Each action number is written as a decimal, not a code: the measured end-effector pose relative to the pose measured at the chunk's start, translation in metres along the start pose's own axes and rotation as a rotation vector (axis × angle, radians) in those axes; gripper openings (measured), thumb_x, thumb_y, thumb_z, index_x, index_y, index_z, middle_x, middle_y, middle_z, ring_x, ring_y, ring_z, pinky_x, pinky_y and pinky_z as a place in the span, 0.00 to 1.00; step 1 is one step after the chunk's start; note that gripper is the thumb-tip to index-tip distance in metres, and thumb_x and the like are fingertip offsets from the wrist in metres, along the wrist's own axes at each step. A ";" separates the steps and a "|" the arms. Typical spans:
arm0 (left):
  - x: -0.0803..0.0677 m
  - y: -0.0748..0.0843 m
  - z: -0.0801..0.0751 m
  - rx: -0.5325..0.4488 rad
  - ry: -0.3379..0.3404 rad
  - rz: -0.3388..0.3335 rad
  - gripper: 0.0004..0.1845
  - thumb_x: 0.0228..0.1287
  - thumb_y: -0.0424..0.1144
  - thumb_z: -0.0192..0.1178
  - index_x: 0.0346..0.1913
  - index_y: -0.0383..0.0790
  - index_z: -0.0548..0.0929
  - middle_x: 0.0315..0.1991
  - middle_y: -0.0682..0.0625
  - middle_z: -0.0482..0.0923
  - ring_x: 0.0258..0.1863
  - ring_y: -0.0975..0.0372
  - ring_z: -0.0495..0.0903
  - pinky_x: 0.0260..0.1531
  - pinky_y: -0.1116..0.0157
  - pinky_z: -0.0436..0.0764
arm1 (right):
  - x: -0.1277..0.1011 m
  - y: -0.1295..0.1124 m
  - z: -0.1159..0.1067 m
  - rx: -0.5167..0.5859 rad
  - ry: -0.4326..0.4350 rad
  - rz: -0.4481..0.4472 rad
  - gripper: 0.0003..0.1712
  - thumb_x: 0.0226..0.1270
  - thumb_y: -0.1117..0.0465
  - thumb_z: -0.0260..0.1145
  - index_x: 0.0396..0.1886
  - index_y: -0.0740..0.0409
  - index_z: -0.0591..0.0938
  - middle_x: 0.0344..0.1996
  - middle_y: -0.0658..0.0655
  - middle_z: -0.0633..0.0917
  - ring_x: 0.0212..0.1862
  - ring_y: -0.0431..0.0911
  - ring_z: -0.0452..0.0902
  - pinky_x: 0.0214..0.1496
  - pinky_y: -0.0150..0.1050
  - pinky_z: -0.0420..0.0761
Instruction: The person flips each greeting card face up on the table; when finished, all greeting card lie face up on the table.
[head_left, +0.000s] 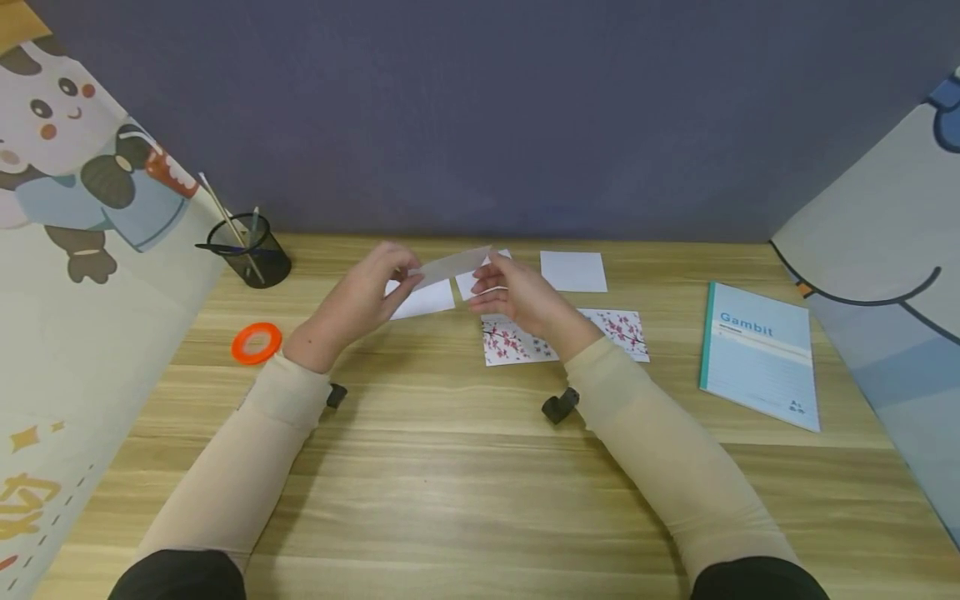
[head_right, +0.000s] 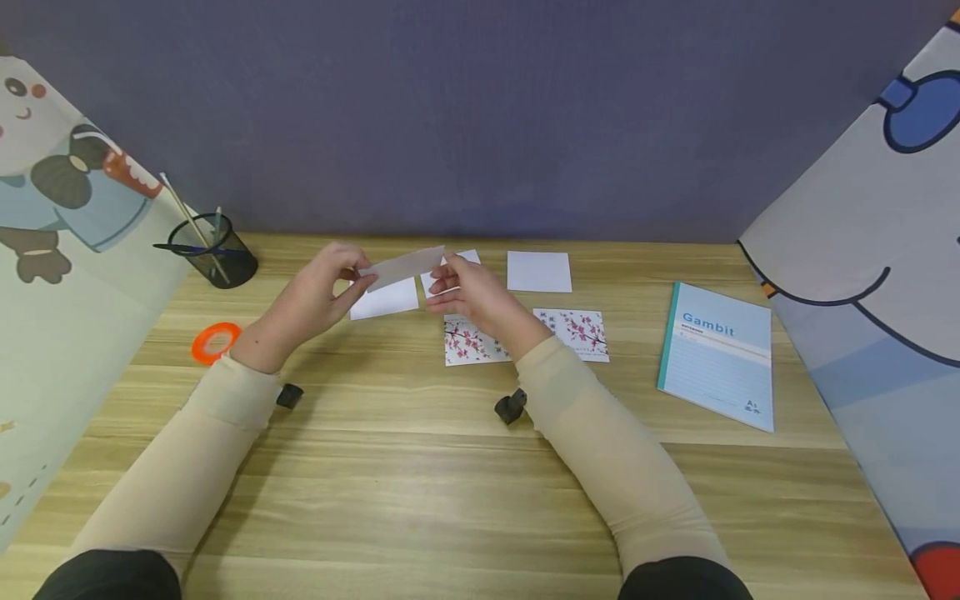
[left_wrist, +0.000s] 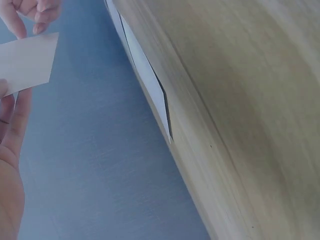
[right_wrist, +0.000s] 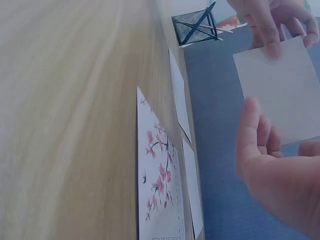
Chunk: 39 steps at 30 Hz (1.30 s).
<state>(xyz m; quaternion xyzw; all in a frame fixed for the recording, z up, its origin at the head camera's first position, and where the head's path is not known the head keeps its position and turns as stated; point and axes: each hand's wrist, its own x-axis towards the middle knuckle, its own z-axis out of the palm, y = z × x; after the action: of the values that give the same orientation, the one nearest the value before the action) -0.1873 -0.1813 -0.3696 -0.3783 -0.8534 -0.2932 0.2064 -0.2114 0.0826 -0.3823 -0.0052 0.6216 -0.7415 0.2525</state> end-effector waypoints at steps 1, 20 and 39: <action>0.000 0.001 -0.001 0.006 -0.008 -0.007 0.06 0.73 0.26 0.65 0.47 0.32 0.80 0.48 0.40 0.81 0.48 0.52 0.85 0.48 0.59 0.91 | -0.001 -0.001 0.000 0.013 -0.009 0.002 0.25 0.91 0.45 0.43 0.46 0.59 0.77 0.40 0.56 0.79 0.43 0.51 0.84 0.55 0.42 0.91; -0.009 -0.009 0.004 0.097 0.017 0.233 0.15 0.64 0.19 0.69 0.47 0.34 0.78 0.51 0.37 0.80 0.54 0.46 0.81 0.55 0.52 0.85 | -0.002 -0.004 -0.010 0.085 -0.045 -0.005 0.07 0.86 0.58 0.52 0.48 0.58 0.72 0.47 0.60 0.79 0.43 0.48 0.86 0.55 0.39 0.91; -0.013 -0.008 0.007 0.103 -0.069 0.157 0.21 0.57 0.20 0.75 0.47 0.34 0.75 0.57 0.37 0.79 0.61 0.46 0.79 0.63 0.54 0.84 | 0.001 0.004 -0.018 0.019 -0.094 -0.010 0.48 0.71 0.71 0.55 0.87 0.64 0.47 0.57 0.56 0.73 0.31 0.37 0.73 0.66 0.42 0.86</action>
<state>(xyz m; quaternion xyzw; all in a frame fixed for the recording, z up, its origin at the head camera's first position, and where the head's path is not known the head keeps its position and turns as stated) -0.1856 -0.1878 -0.3850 -0.4427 -0.8416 -0.2189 0.2185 -0.2167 0.0981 -0.3899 -0.0404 0.6019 -0.7476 0.2778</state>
